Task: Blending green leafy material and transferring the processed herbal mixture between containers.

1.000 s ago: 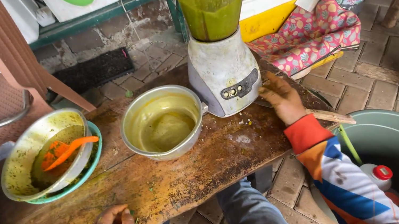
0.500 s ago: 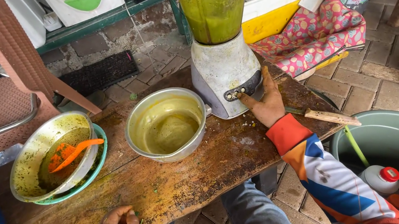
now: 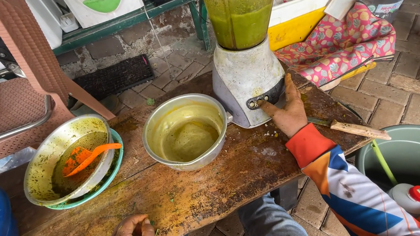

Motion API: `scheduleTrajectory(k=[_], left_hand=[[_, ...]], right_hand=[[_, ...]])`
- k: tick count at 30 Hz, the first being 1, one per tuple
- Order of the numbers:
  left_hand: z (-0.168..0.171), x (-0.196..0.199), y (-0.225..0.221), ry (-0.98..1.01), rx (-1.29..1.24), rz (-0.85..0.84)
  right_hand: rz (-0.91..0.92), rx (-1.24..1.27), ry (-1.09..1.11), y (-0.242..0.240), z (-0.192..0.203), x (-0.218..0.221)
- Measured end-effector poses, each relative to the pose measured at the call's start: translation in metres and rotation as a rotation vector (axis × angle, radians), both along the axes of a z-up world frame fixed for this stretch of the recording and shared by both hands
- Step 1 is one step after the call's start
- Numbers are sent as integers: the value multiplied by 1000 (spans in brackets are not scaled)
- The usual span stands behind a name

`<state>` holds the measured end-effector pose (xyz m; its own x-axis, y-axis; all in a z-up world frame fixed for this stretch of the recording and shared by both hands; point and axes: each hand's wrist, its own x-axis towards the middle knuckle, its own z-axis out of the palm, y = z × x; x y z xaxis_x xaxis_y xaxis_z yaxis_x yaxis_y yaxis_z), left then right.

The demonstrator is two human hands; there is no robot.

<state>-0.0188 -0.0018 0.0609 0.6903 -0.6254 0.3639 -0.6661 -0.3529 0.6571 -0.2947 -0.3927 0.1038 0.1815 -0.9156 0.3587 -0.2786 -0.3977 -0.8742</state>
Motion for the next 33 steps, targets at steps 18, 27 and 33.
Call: scheduleTrajectory(k=[18,27,33], left_hand=[[-105,51,-6,278,-61,-1],[-97,53,-1,326,-34,-61],[-82,39,-2,217,-87,-79]], right_hand=[[-50,62,120,-6,6,-3],[-64,100,107,-9,8,3],[-97,135,142,-5,10,5]])
